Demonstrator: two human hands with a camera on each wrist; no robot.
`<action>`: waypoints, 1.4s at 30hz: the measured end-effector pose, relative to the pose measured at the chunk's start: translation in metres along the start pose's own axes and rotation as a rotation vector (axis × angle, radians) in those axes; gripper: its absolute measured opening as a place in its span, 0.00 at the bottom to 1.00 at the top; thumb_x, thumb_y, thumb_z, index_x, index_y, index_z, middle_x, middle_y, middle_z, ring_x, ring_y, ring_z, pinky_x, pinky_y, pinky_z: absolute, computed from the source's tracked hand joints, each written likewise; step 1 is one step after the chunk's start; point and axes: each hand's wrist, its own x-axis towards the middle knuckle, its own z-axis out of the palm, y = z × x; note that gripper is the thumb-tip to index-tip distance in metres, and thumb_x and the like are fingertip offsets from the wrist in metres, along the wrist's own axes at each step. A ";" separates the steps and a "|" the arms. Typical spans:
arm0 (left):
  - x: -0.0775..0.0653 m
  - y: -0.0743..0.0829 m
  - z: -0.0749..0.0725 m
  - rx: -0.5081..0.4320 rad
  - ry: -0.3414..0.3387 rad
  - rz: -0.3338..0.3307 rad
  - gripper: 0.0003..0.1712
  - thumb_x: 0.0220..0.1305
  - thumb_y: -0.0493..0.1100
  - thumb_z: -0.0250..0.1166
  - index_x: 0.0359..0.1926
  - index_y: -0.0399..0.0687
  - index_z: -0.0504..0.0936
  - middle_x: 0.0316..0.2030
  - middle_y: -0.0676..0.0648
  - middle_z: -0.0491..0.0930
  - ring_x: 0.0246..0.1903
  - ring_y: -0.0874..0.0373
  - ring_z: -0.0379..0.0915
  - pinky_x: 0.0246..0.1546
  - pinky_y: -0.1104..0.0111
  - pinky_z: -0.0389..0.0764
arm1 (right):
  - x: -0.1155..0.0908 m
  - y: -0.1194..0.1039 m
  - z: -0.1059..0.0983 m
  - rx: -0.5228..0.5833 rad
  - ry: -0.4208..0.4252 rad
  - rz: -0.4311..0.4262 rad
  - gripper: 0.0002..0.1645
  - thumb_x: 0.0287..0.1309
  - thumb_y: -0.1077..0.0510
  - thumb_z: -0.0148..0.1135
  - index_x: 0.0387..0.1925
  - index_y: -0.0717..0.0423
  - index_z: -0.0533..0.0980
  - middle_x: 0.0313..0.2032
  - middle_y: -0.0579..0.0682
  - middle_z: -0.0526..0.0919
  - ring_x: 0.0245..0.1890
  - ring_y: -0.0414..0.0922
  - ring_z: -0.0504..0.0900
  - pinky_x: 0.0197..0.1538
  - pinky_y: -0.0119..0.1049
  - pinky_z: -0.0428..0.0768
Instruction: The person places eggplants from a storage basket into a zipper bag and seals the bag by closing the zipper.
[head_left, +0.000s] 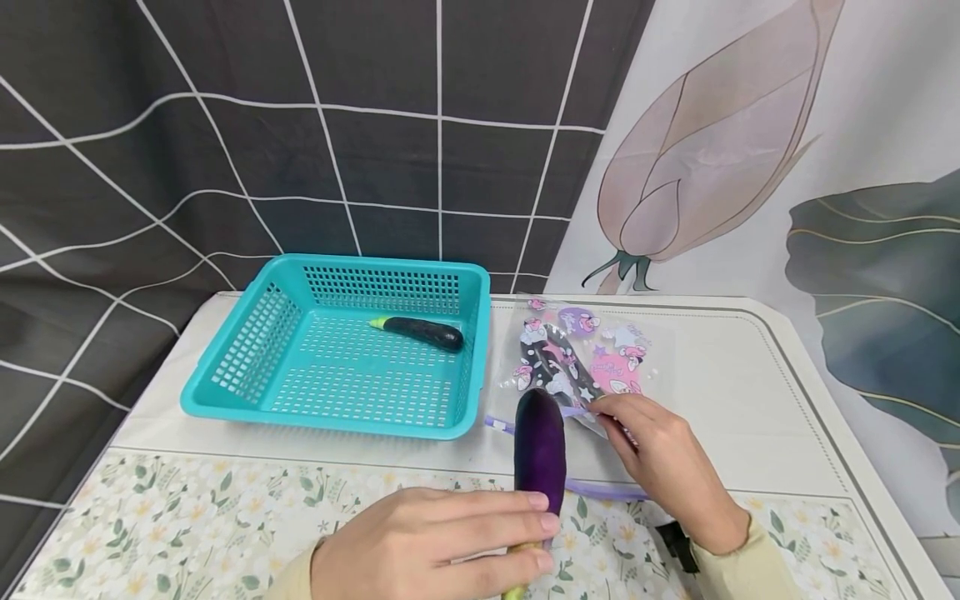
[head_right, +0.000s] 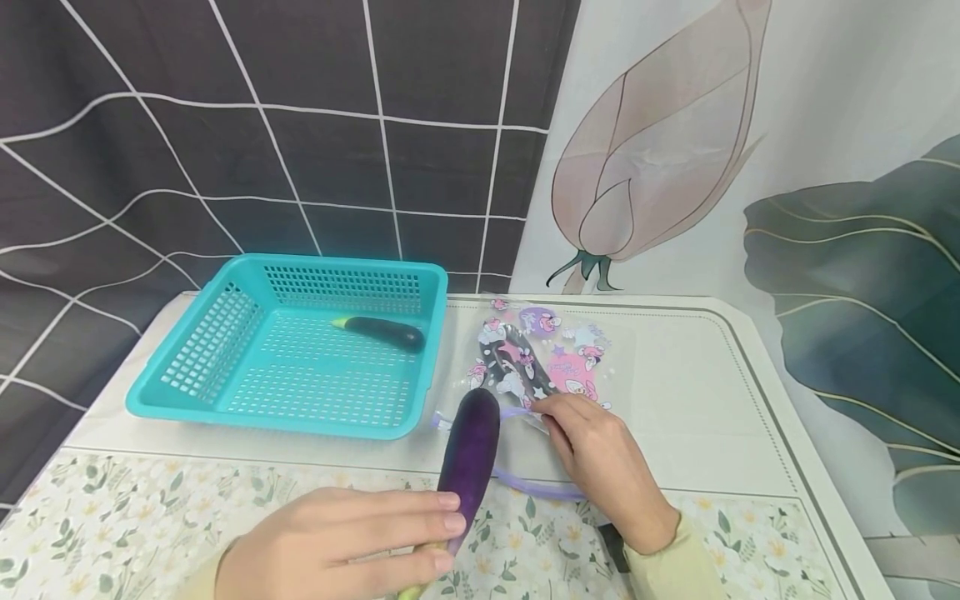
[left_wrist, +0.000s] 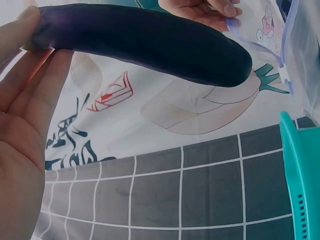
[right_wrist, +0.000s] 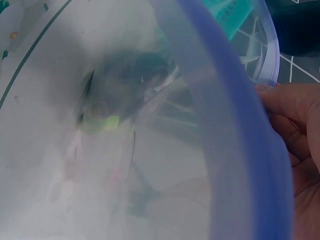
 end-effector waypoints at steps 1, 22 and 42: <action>0.000 0.000 0.001 0.001 0.001 0.005 0.23 0.68 0.44 0.66 0.59 0.34 0.80 0.64 0.39 0.74 0.67 0.50 0.68 0.62 0.67 0.74 | 0.000 0.000 0.000 0.001 0.001 -0.001 0.11 0.56 0.68 0.67 0.41 0.55 0.83 0.41 0.46 0.86 0.44 0.45 0.85 0.51 0.27 0.77; -0.001 0.000 0.009 -0.064 0.009 0.071 0.20 0.72 0.43 0.60 0.57 0.33 0.80 0.62 0.36 0.76 0.67 0.49 0.69 0.62 0.68 0.74 | 0.001 0.000 0.001 -0.007 0.015 -0.012 0.28 0.78 0.43 0.40 0.41 0.56 0.82 0.40 0.46 0.86 0.42 0.45 0.86 0.50 0.27 0.78; 0.002 0.007 0.011 -0.204 -0.068 -0.077 0.26 0.70 0.41 0.62 0.63 0.30 0.75 0.67 0.42 0.73 0.69 0.59 0.64 0.62 0.75 0.71 | 0.000 -0.001 0.001 0.005 0.005 -0.017 0.26 0.78 0.46 0.41 0.42 0.56 0.82 0.40 0.46 0.86 0.43 0.45 0.86 0.48 0.29 0.79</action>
